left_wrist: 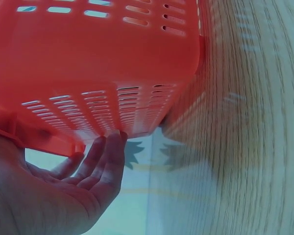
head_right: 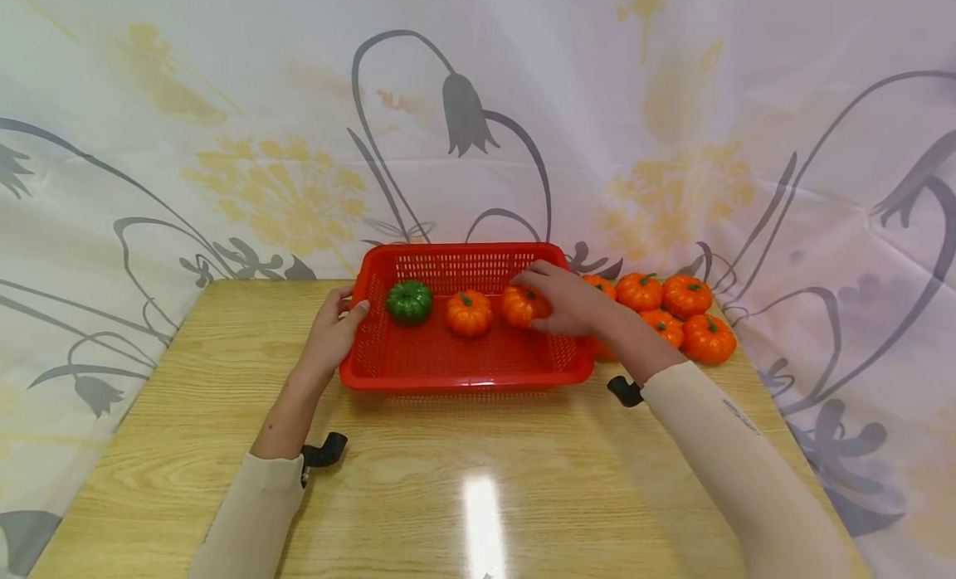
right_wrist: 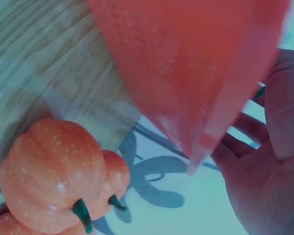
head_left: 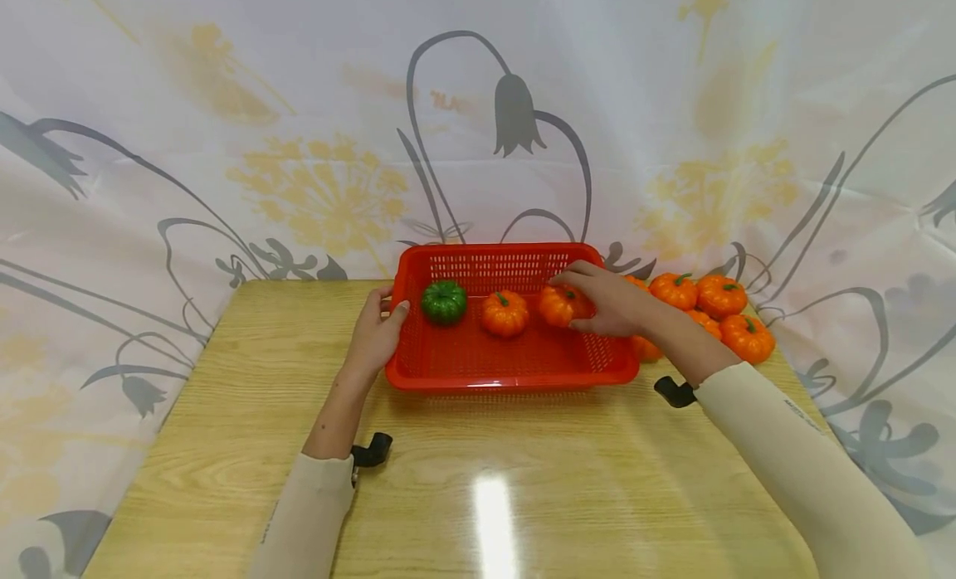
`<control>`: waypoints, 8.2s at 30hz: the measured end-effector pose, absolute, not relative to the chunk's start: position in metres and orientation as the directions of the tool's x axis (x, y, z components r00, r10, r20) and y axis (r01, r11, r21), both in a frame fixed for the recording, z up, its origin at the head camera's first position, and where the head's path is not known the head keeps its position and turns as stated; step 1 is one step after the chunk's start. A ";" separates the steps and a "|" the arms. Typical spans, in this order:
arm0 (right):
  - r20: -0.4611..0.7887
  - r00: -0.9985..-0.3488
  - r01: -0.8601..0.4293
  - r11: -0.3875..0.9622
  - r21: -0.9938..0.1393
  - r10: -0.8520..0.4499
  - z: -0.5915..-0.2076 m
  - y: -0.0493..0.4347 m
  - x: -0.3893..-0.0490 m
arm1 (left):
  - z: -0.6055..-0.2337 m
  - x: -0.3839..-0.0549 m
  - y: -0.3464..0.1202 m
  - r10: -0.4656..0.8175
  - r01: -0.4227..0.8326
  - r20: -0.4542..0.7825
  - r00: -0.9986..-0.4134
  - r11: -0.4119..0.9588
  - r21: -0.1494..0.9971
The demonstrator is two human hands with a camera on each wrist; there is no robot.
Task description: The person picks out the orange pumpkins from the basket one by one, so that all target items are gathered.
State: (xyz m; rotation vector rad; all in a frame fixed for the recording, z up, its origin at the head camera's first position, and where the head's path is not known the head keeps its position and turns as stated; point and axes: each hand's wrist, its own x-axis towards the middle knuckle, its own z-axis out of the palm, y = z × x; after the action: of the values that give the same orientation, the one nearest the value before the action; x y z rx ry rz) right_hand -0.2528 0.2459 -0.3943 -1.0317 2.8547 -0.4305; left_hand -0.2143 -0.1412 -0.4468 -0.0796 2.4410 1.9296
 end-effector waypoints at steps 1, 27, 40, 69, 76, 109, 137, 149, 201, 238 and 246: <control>0.032 -0.771 -0.617 0.733 -0.286 -0.637 -0.393 0.246 -0.251 | -0.447 -0.214 -0.141 -0.020 -0.059 -0.055 -0.998 0.228 0.972; 0.248 -0.789 -0.612 0.682 -0.399 -0.563 -0.376 0.274 -0.194 | -0.446 -0.216 -0.137 -0.024 -0.059 -0.055 -0.998 0.213 0.975; 0.274 -0.849 -0.529 0.714 -0.458 -0.453 -0.382 0.284 -0.163 | -0.445 -0.214 -0.142 -0.024 -0.068 -0.064 -0.998 0.225 0.972; 0.413 -0.859 -0.495 0.694 -0.523 -0.302 -0.408 0.336 -0.109 | -0.448 -0.216 -0.142 -0.021 -0.064 -0.061 -0.998 0.215 0.974; 0.333 -0.888 -0.452 0.733 -0.508 -0.316 -0.417 0.347 -0.106 | -0.449 -0.216 -0.142 -0.020 -0.065 -0.063 -0.998 0.216 0.974; 0.118 -0.949 -0.313 0.815 -0.487 -0.294 -0.451 0.345 -0.115 | -0.447 -0.213 -0.142 -0.022 -0.066 -0.062 -0.998 0.221 0.973; 0.362 -0.842 -0.527 0.755 -0.391 -0.400 -0.392 0.279 -0.132 | -0.450 -0.216 -0.143 -0.024 -0.041 -0.037 -0.999 0.212 0.976; 0.211 -0.849 -0.526 0.737 -0.424 -0.485 -0.371 0.239 -0.171 | -0.450 -0.215 -0.143 -0.021 -0.057 -0.054 -0.998 0.208 0.977; -0.348 -0.753 -0.485 0.829 -0.280 -0.558 -0.390 0.145 -0.293 | -0.445 -0.213 -0.137 -0.032 -0.047 -0.041 -0.999 0.236 0.971; -0.089 -0.729 -0.598 0.695 -0.400 -0.679 -0.346 0.188 -0.252 | -0.447 -0.214 -0.139 -0.033 -0.051 -0.044 -0.998 0.245 0.968; -0.005 -0.768 -0.560 0.674 -0.482 -0.641 -0.341 0.214 -0.228 | -0.448 -0.216 -0.139 -0.035 -0.057 -0.050 -0.998 0.243 0.968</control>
State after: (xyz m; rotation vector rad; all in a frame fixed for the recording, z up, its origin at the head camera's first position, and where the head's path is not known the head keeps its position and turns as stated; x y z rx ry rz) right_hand -0.2279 0.2140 -0.3413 -0.9817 2.7129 -0.6944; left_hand -0.2157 -0.1393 -0.4477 -0.0906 2.4623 1.9196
